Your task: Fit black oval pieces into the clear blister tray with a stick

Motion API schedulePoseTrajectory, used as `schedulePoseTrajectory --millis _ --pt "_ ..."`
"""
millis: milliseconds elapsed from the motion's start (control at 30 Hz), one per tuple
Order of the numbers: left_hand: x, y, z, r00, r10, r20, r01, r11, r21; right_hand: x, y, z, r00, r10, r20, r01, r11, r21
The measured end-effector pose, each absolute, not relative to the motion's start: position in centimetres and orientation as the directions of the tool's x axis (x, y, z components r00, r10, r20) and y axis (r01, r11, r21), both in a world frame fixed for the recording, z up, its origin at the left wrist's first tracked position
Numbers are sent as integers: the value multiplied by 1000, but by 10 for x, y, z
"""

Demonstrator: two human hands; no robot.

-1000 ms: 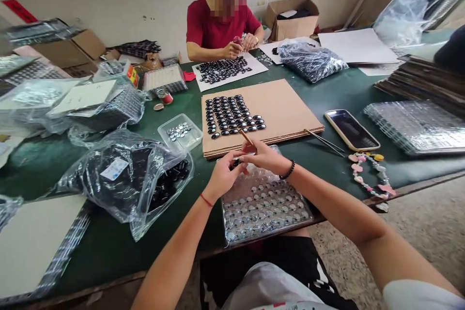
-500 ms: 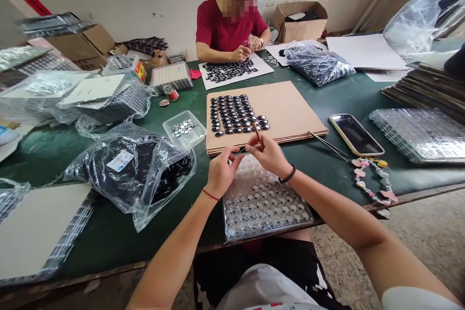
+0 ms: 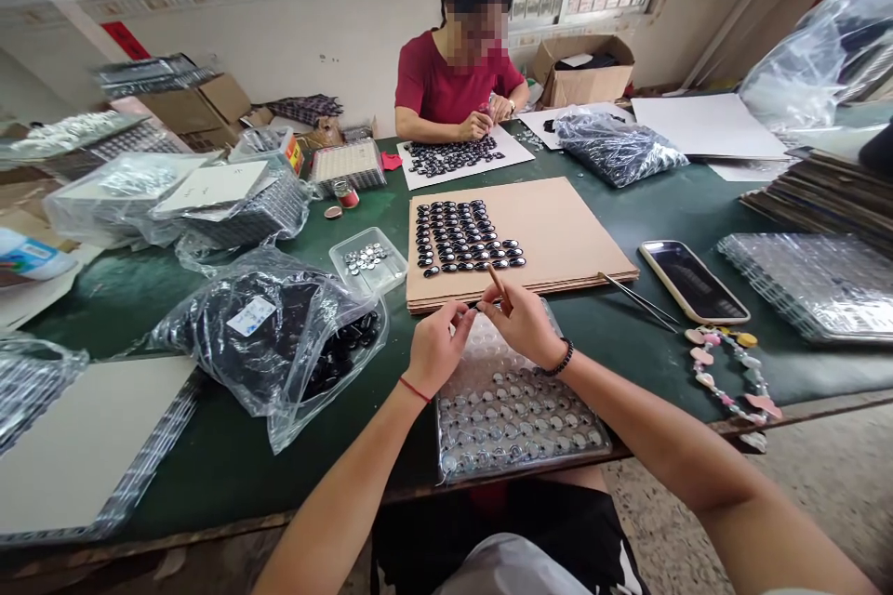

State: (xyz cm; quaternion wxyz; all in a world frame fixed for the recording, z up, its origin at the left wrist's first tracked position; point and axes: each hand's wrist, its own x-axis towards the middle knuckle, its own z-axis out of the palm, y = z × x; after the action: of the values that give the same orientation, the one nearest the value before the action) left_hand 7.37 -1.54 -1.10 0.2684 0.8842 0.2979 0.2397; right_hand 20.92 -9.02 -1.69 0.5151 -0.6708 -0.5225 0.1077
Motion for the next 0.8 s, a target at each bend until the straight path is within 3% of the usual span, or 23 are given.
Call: schedulePoseTrajectory --millis 300,467,533,633,700,800 --pt "74 -20 -7 678 680 280 380 -650 658 206 -93 -11 423 816 394 585 86 -807" --pt "76 -22 -8 645 743 181 331 -485 810 205 -93 -11 430 830 356 522 94 -848" --pt "78 -19 -9 636 764 103 262 -340 903 208 -91 -10 440 845 304 447 88 -890" --pt "78 -9 -8 625 770 -128 45 128 991 222 -89 -6 472 846 246 308 103 -946" --pt "75 1 -4 588 760 -276 -174 452 875 236 -88 -3 527 812 251 256 129 -958" --pt "68 17 3 472 748 -466 -458 660 596 264 -87 -3 652 694 305 307 126 -943"
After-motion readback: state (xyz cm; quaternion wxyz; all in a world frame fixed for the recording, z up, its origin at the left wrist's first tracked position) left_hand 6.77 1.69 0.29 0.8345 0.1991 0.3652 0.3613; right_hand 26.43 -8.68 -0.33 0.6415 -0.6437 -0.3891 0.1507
